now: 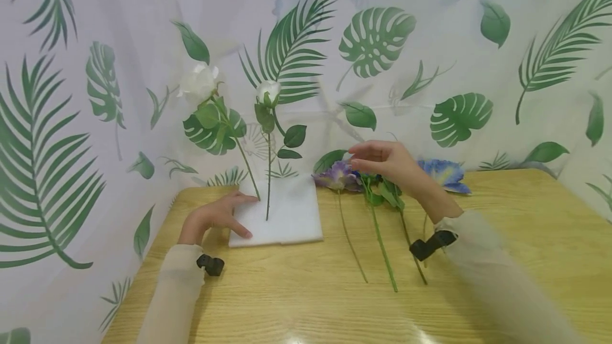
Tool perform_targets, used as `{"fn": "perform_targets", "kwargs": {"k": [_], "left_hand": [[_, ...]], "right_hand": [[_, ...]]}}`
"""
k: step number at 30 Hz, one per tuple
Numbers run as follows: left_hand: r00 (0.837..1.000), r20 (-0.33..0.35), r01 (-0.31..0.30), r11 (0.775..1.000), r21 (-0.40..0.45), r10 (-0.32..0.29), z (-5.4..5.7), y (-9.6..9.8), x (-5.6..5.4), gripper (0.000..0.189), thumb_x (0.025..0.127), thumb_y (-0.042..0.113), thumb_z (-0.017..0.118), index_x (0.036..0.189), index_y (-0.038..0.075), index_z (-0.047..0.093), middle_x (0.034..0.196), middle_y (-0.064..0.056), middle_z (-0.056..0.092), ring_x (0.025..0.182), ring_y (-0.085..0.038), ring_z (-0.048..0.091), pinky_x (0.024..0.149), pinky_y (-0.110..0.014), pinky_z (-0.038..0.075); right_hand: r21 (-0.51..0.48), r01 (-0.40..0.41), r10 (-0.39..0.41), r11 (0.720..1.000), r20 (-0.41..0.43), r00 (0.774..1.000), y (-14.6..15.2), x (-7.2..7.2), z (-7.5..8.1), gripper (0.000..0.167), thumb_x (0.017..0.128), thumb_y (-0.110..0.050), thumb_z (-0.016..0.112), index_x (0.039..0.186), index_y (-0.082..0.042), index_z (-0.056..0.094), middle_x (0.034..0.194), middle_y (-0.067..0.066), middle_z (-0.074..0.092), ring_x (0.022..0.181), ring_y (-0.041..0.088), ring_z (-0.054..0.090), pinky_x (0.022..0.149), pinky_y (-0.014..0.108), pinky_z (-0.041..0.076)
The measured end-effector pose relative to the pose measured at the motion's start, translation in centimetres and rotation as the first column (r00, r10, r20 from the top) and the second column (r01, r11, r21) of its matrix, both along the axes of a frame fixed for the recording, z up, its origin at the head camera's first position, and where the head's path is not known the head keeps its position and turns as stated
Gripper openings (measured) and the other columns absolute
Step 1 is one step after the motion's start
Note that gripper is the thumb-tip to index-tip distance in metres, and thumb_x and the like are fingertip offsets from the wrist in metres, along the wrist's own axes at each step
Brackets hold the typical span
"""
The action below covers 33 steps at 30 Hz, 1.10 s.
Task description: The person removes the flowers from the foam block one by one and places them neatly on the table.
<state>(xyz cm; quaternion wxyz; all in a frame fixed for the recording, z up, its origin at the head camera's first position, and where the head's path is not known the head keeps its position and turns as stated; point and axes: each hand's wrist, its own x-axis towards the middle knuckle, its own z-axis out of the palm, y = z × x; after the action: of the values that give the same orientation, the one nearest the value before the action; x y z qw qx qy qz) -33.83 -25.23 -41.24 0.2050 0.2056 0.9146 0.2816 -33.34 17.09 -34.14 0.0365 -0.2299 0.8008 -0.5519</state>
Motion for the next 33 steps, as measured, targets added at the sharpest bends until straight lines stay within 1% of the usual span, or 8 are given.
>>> {"fn": "perform_targets", "kwargs": {"k": [5,8,12,15,20,25,31,33], "left_hand": [[1.000,0.005,-0.011,1.000,-0.003,0.011,-0.2,0.0,-0.1,0.095,0.077,0.025,0.090,0.156,0.009,0.041,0.167,-0.030,0.006,0.155,-0.050,0.003,0.122,-0.068,0.014],[1.000,0.005,-0.010,1.000,0.002,0.010,-0.2,0.1,-0.1,0.095,0.077,0.025,0.090,0.156,0.009,0.041,0.167,-0.031,0.006,0.155,-0.051,0.003,0.122,-0.068,0.014],[1.000,-0.012,-0.001,1.000,-0.006,0.001,-0.2,0.2,-0.3,0.095,0.076,0.026,0.090,0.156,0.009,0.041,0.166,-0.030,0.011,0.155,-0.050,0.006,0.122,-0.067,0.015],[1.000,-0.023,-0.002,1.000,-0.019,0.001,-0.3,0.1,-0.5,0.096,0.076,0.027,0.091,0.156,0.010,0.041,0.166,-0.027,0.015,0.155,-0.048,0.010,0.123,-0.065,0.016],[0.999,-0.033,-0.004,0.999,-0.031,0.003,-0.3,0.0,-0.6,0.095,0.076,0.027,0.091,0.155,0.010,0.042,0.165,-0.028,0.017,0.154,-0.048,0.013,0.123,-0.065,0.017],[0.999,-0.035,0.000,1.000,-0.029,-0.001,-0.2,0.0,-0.5,0.095,0.076,0.028,0.090,0.155,0.009,0.042,0.165,-0.029,0.018,0.153,-0.048,0.017,0.122,-0.065,0.019],[1.000,-0.023,-0.009,0.999,-0.032,0.008,-0.2,0.0,-0.3,0.094,0.076,0.028,0.090,0.155,0.009,0.042,0.165,-0.028,0.017,0.154,-0.048,0.014,0.122,-0.066,0.019],[1.000,-0.016,-0.017,0.999,-0.035,0.017,-0.1,-0.1,-0.3,0.094,0.076,0.028,0.091,0.155,0.010,0.042,0.166,-0.027,0.016,0.154,-0.048,0.013,0.122,-0.066,0.018]], "right_hand": [[-0.123,0.001,0.007,0.992,0.068,0.998,-4.7,-0.6,-0.3,0.037,0.097,-0.021,0.071,0.130,-0.005,0.066,0.110,-0.004,0.075,0.103,0.015,0.072,0.093,0.031,0.059],[-0.198,0.005,0.023,0.980,0.136,0.990,-7.0,-1.0,-1.1,0.038,0.098,-0.018,0.069,0.131,0.001,0.064,0.115,0.001,0.074,0.104,0.015,0.072,0.096,0.033,0.058],[-0.262,0.026,0.038,0.965,0.236,0.971,-9.5,-1.4,-2.4,0.036,0.100,-0.015,0.066,0.131,0.002,0.063,0.125,0.015,0.071,0.107,0.015,0.072,0.102,0.039,0.055],[-0.261,0.029,0.043,0.965,0.266,0.963,-11.1,-1.5,-3.3,0.036,0.100,-0.015,0.065,0.132,0.002,0.062,0.131,0.021,0.068,0.112,0.020,0.071,0.105,0.041,0.053],[-0.266,0.010,0.069,0.964,0.285,0.956,-13.7,-1.5,-4.5,0.040,0.100,-0.013,0.065,0.137,0.002,0.060,0.136,0.022,0.065,0.122,0.030,0.067,0.107,0.045,0.051],[-0.318,0.045,0.072,0.947,0.346,0.936,-15.6,-1.5,-5.5,0.041,0.099,-0.008,0.065,0.140,-0.003,0.059,0.140,0.020,0.063,0.129,0.033,0.062,0.111,0.047,0.048],[-0.348,0.055,0.083,0.936,0.371,0.925,-17.1,-1.8,-6.3,0.046,0.099,-0.003,0.063,0.145,-0.001,0.054,0.144,0.021,0.059,0.134,0.035,0.058,0.114,0.048,0.045],[-0.347,0.043,0.093,0.937,0.366,0.926,-17.4,-1.8,-6.6,0.047,0.099,-0.001,0.062,0.145,0.000,0.053,0.144,0.023,0.059,0.134,0.036,0.058,0.113,0.048,0.045]]}}
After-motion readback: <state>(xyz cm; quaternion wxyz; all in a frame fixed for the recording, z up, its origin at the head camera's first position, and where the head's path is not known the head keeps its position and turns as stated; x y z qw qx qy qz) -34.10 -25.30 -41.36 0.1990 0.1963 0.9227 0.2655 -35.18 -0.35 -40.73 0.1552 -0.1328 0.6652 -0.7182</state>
